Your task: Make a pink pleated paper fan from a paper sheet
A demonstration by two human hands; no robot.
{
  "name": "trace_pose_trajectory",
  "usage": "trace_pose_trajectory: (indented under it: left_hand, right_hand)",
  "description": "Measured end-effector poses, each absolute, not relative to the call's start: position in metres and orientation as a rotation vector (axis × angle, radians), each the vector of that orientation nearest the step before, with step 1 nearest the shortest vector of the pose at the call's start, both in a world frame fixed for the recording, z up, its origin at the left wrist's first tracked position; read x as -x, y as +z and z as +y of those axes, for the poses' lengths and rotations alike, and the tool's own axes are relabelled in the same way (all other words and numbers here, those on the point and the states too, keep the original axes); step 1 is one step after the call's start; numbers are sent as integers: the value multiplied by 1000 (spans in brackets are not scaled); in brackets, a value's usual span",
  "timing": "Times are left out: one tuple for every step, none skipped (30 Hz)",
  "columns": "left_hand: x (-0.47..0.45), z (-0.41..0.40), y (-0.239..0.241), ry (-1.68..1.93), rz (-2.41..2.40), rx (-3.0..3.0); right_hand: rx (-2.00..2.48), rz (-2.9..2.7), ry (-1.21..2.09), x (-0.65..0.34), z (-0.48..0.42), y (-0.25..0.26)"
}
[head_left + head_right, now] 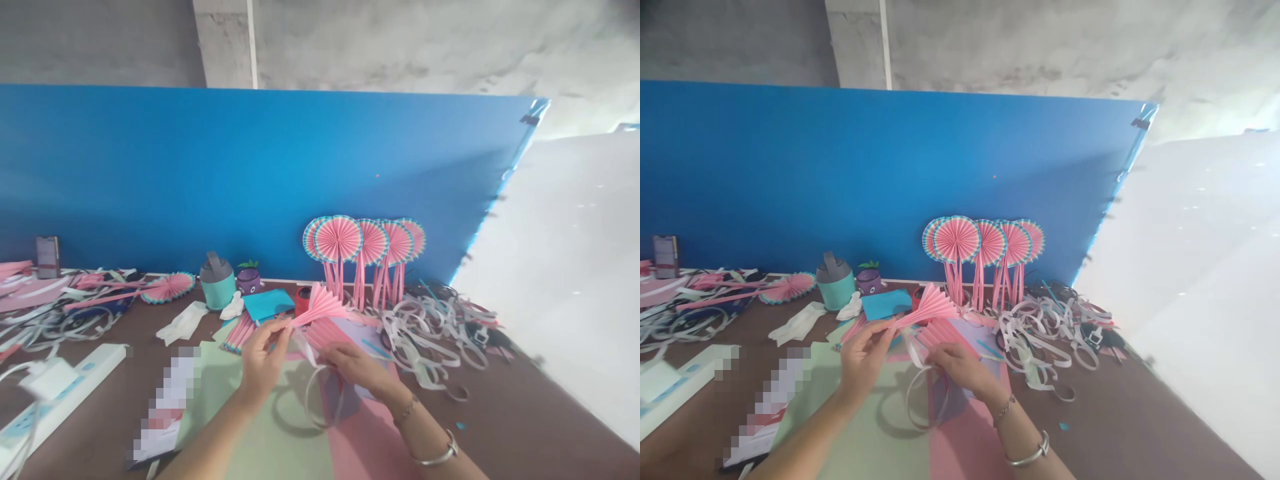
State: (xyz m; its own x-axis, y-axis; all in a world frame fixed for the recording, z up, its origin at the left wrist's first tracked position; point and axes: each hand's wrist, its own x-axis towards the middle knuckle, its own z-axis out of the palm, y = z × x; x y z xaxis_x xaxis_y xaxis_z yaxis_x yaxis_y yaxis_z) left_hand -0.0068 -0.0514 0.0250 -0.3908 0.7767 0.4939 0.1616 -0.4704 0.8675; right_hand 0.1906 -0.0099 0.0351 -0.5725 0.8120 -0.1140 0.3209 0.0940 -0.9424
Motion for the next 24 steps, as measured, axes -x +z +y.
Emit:
trace_pose_trajectory:
  left_hand:
    - [8,-51,26,1919,1294,-1381]
    - [9,-50,27,1929,1305,-1365]
    - [10,-49,27,1941,1315,-1349]
    - [11,-48,28,1953,1323,-1336]
    - [12,-47,28,1965,1332,-1324]
    - [13,-47,29,1970,1343,-1313]
    - [13,-47,30,1971,1357,-1301]
    - [13,-47,31,1968,1374,-1290]
    - [13,-47,32,1966,1387,-1279]
    - [13,-48,34,1967,1394,-1272]
    - [12,-49,35,1972,1395,-1270]
    - [11,-50,37,1981,1391,-1270]
    - [11,-51,39,1991,1387,-1271]
    - [10,-51,40,2001,1380,-1271]
    - [11,-51,42,2013,1375,-1263]
    - [11,-51,43,2023,1371,-1250]
    - [12,-51,44,2029,1366,-1237]
    - [13,-50,45,2038,1360,-1221]
    - [15,-50,46,2046,1354,-1207]
    - [16,-49,47,2049,1349,-1195]
    - [17,-49,47,2047,1347,-1187]
    - [17,-48,48,2038,1344,-1185]
    - [18,-48,49,2026,1342,-1181]
    - [18,-49,49,2010,1339,-1178]
  right_hand:
    - [1110,-1948,1516,-193,-9,35]
    - [1102,-1962,1544,-195,-9,36]
    - [1085,-1983,1572,-197,-9,37]
    - [1059,-2005,1601,-199,-8,38]
    - [1029,-2022,1629,-201,-9,39]
    - [1000,-2028,1655,-201,-9,40]
    - [972,-2024,1679,-201,-10,42]
    - [945,-2014,1699,-201,-12,43]
    - [924,-2008,1714,-200,-13,45]
    - [908,-2008,1724,-199,-14,45]
    - [899,-2021,1740,-197,-15,46]
    - [895,-2040,1763,-196,-16,46]
    - [893,-2053,1792,-195,-17,45]
    - [883,-2054,1828,-195,-16,45]
    - [864,-2036,1865,-195,-16,45]
    - [839,-2003,1904,-196,-15,44]
    - [818,-1961,1934,-197,-14,44]
    - [804,-1917,1950,-199,-12,45]
    - [801,-1880,1955,-202,-11,46]
    - [807,-1850,1934,-205,-9,48]
    - [820,-1829,1885,-208,-7,50]
    - [836,-1813,1810,-211,-5,52]
    - [857,-1801,1709,-214,-4,54]
    - [885,-1796,1590,-216,-2,56]
